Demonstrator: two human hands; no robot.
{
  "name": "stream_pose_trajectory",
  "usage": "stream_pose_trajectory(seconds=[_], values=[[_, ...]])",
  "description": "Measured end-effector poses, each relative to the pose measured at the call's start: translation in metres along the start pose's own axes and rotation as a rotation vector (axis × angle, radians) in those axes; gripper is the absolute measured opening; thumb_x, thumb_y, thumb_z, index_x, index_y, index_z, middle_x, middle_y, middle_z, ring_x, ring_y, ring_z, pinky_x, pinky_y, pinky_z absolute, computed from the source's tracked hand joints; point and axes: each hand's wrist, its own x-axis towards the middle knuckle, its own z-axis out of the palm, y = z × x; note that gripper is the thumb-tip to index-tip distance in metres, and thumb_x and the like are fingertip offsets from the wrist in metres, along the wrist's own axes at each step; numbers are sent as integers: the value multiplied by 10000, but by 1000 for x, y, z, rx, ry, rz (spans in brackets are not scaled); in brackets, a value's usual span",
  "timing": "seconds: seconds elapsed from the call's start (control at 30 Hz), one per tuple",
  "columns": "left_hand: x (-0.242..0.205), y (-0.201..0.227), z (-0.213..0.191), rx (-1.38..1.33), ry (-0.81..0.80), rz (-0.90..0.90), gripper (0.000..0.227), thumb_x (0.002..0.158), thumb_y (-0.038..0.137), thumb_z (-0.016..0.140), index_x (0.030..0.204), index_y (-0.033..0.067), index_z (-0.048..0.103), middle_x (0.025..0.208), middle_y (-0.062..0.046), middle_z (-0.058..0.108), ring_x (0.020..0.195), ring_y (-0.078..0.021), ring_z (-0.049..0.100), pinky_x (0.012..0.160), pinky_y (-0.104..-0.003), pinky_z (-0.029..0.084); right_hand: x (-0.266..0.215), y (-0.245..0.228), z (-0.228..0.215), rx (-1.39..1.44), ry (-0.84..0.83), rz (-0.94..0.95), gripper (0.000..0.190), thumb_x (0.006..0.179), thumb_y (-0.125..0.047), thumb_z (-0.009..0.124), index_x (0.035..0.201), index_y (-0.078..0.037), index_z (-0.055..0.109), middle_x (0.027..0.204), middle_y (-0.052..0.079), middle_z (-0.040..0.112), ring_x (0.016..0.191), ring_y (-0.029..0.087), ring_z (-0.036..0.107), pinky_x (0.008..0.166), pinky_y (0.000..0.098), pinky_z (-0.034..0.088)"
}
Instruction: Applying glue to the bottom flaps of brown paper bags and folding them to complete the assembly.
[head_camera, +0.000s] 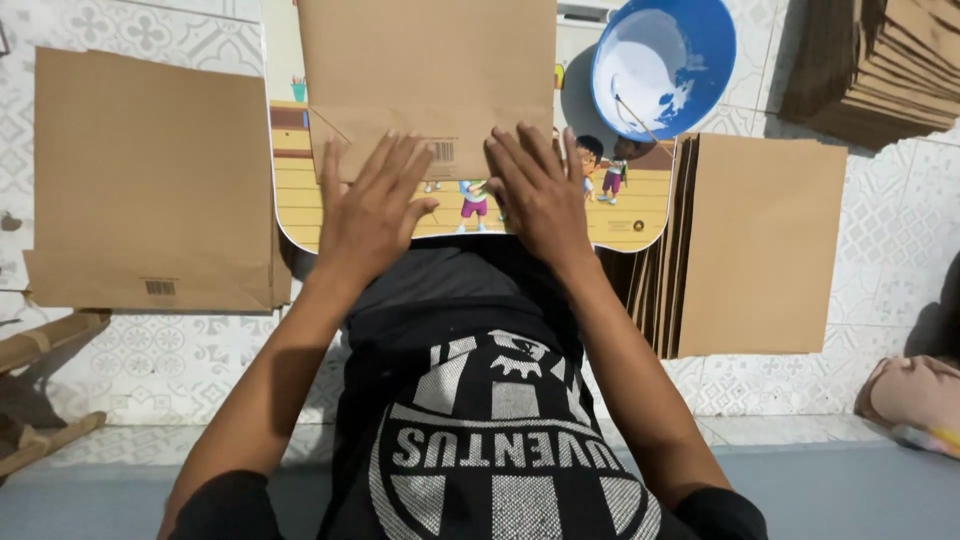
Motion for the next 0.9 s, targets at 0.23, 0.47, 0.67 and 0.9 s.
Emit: stream_pose_trajectory(seconds=[0.23, 0.47, 0.67, 0.9], values=[[-20, -11, -14, 20, 35, -108, 536, 1096, 462, 550, 1467, 77, 597, 1457, -92, 649, 1421, -230, 533, 1223, -608, 119, -9, -4, -6, 55, 62, 121, 412, 1007, -412, 766, 1334, -162, 739, 1234, 80, 775, 1343, 300, 589, 1228, 550, 208], [-29, -16, -1, 193, 244, -251, 515, 1008, 482, 703, 1357, 105, 676, 1371, -116, 614, 1329, -329, 543, 1137, -584, 257, -21, 6, 9, 153, 219, 206, 540, 850, -376, 927, 1249, -65, 737, 1236, 143, 675, 1202, 346, 644, 1182, 489, 376], [-24, -13, -4, 209, 253, -270, 364, 982, 388, 769, 1241, 132, 758, 1385, -110, 630, 1350, -321, 536, 1115, -574, 260, -13, -3, -2, 144, 177, 221, 373, 874, -313, 917, 1131, -66, 804, 1320, 181, 622, 1267, 370, 598, 1170, 513, 384], [-33, -26, -12, 91, 186, -323, 394, 983, 346, 800, 1236, 69, 678, 1245, -52, 756, 1346, -227, 598, 1144, -541, 272, -10, -5, -11, 268, 196, 317, 331, 821, -280, 963, 915, -7, 800, 1221, 204, 673, 1176, 387, 665, 1132, 530, 444]])
